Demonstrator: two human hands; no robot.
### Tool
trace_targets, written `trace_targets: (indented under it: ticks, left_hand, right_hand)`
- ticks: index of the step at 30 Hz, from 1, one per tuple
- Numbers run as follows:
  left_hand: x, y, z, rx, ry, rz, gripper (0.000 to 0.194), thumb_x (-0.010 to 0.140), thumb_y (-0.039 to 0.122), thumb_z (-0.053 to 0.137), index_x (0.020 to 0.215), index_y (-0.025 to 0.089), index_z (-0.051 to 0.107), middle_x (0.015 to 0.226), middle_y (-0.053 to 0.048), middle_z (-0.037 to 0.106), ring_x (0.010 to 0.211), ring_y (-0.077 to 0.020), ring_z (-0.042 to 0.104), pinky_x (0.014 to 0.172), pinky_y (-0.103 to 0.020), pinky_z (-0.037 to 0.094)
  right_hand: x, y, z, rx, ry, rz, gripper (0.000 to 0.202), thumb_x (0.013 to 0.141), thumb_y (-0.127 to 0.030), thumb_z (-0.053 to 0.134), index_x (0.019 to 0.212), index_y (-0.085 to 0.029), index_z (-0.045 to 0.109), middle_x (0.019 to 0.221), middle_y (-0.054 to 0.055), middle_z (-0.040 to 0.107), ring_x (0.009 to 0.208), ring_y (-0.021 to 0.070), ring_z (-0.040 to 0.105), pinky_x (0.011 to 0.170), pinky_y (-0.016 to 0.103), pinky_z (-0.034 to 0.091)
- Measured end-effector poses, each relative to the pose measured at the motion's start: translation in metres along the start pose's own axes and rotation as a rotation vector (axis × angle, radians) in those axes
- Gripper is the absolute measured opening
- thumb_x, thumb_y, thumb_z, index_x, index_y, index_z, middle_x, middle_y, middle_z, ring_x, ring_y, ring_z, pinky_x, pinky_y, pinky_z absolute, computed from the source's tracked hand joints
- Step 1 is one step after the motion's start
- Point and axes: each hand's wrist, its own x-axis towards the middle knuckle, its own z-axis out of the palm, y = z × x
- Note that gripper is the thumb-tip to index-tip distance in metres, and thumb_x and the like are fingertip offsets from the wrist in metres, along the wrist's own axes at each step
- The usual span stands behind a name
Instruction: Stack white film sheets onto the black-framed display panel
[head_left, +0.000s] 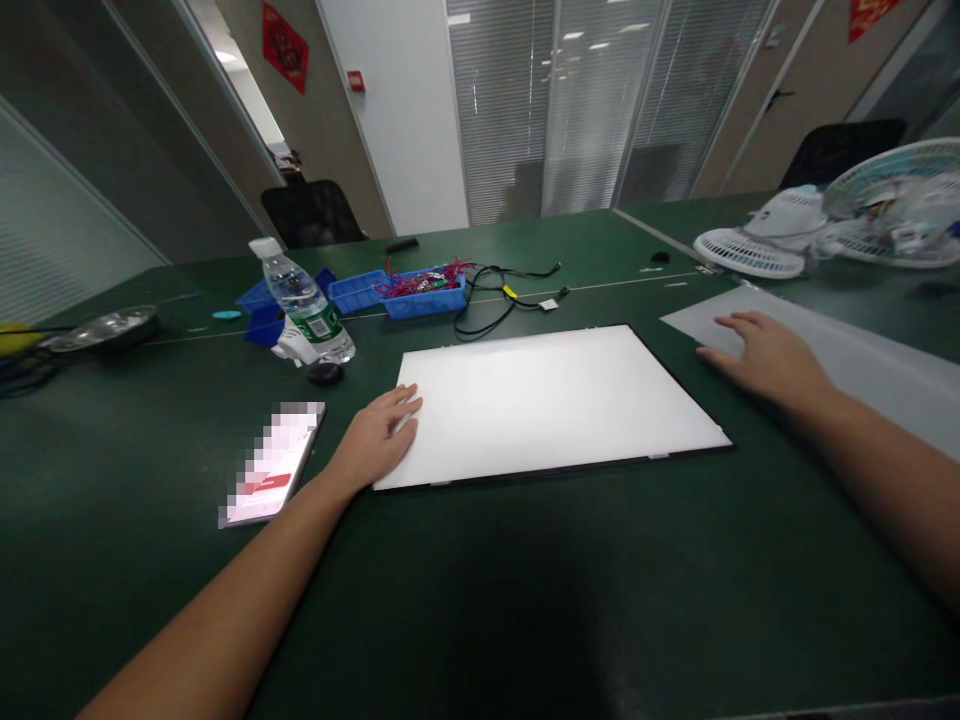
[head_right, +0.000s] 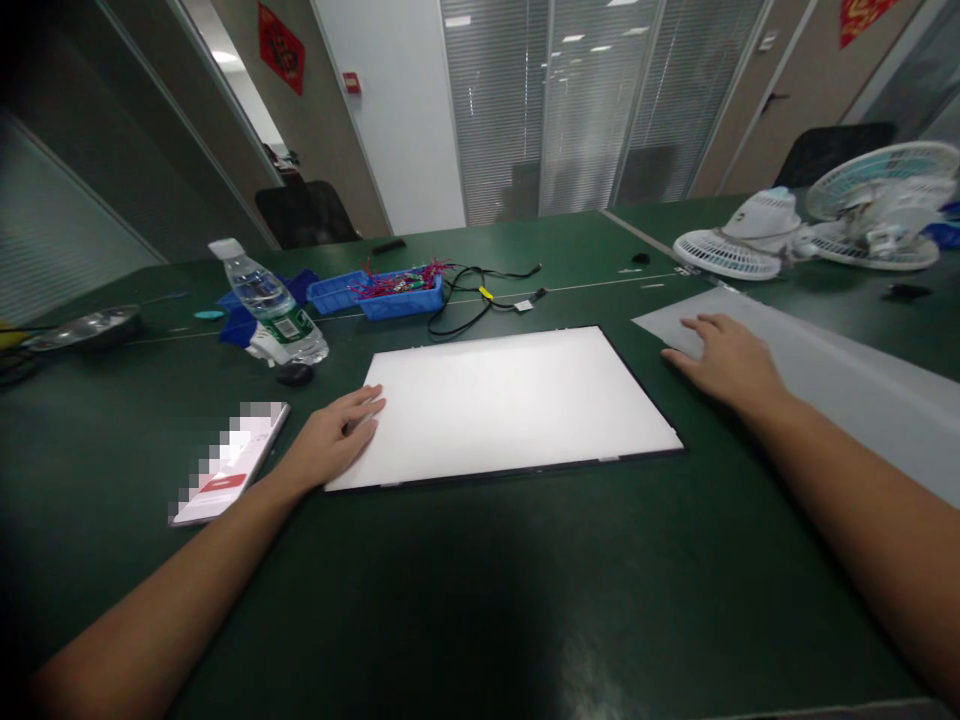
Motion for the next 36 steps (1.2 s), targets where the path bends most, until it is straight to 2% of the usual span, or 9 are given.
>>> trace_targets:
  ticks: [3,5,10,14,20,24,30,34,36]
  left_hand:
    - [0.000,0.000,0.000,0.001,-0.003,0.001,0.056,0.095,0.048,0.054,0.132,0.012,0.074,0.151,-0.015,0.062,0.143,-0.0321,0.056,0.125,-0.049,0.039]
    - [0.000,0.000,0.001,0.004,-0.006,0.001,0.057,0.095,0.050,0.055,0.132,0.012,0.074,0.152,-0.016,0.061,0.144,-0.0321,0.055,0.125,-0.049,0.039]
    - [-0.001,0.000,0.000,-0.005,-0.016,-0.013,0.058,0.097,0.058,0.053,0.132,0.018,0.074,0.153,-0.013,0.060,0.144,-0.0320,0.054,0.125,-0.050,0.039]
    - [-0.001,0.001,0.000,0.001,-0.019,-0.002,0.060,0.097,0.058,0.052,0.134,0.016,0.074,0.153,-0.014,0.061,0.145,-0.0320,0.054,0.125,-0.050,0.038]
    - [0.000,-0.001,0.001,0.014,-0.021,0.007,0.057,0.096,0.056,0.054,0.134,0.018,0.074,0.152,-0.013,0.061,0.145,-0.0318,0.054,0.124,-0.052,0.039]
    - [0.000,0.000,0.001,0.013,-0.027,-0.006,0.057,0.096,0.056,0.054,0.134,0.018,0.074,0.153,-0.012,0.061,0.145,-0.0322,0.054,0.125,-0.052,0.039]
    - [0.000,0.002,0.000,0.016,-0.038,-0.016,0.059,0.096,0.057,0.053,0.135,0.017,0.073,0.154,-0.013,0.060,0.146,-0.0324,0.052,0.125,-0.051,0.038]
    - [0.000,0.002,0.000,0.022,-0.031,-0.016,0.059,0.096,0.056,0.053,0.134,0.016,0.073,0.153,-0.014,0.061,0.145,-0.0325,0.053,0.125,-0.052,0.038]
    - [0.000,0.002,0.000,0.025,-0.034,-0.017,0.058,0.096,0.056,0.053,0.134,0.017,0.073,0.153,-0.013,0.060,0.146,-0.0324,0.053,0.125,-0.052,0.038]
  right_hand:
    - [0.008,0.025,0.009,-0.050,-0.099,0.169,0.099,0.089,-0.080,0.052,0.152,-0.003,0.054,0.153,0.030,0.048,0.141,0.0466,0.044,0.112,0.061,0.041]
    - [0.011,0.032,0.014,-0.059,-0.167,0.223,0.098,0.090,-0.083,0.046,0.152,-0.009,0.056,0.151,0.027,0.051,0.136,0.0449,0.050,0.107,0.059,0.045]
    - [0.007,0.020,0.011,-0.084,-0.185,0.216,0.082,0.094,-0.079,0.041,0.154,-0.026,0.056,0.151,0.018,0.056,0.125,0.0413,0.059,0.097,0.053,0.050]
    - [-0.002,0.002,-0.001,-0.101,-0.112,0.190,0.065,0.099,-0.066,0.038,0.132,-0.023,0.073,0.124,0.021,0.070,0.104,0.0397,0.066,0.082,0.049,0.048]
    - [-0.012,-0.025,-0.013,-0.022,0.156,0.153,0.051,0.100,-0.045,0.038,0.126,-0.017,0.072,0.103,0.018,0.075,0.087,0.0306,0.068,0.079,0.042,0.047]
    - [-0.024,-0.042,-0.017,0.076,0.183,-0.084,0.047,0.099,-0.046,0.045,0.122,-0.015,0.072,0.105,0.013,0.076,0.083,0.0233,0.070,0.080,0.035,0.050]
    - [-0.045,-0.070,-0.017,0.163,-0.040,-0.582,0.039,0.096,-0.050,0.055,0.107,-0.022,0.079,0.091,0.004,0.078,0.067,0.0164,0.067,0.070,0.031,0.050]
    - [-0.056,-0.093,-0.022,0.218,0.023,-0.900,0.028,0.099,-0.037,0.057,0.109,-0.023,0.078,0.093,0.004,0.078,0.068,0.0145,0.068,0.067,0.029,0.050]
    - [-0.062,-0.104,-0.026,0.243,0.035,-0.985,0.025,0.100,-0.033,0.057,0.112,-0.024,0.077,0.094,0.004,0.078,0.075,0.0159,0.070,0.067,0.029,0.051]
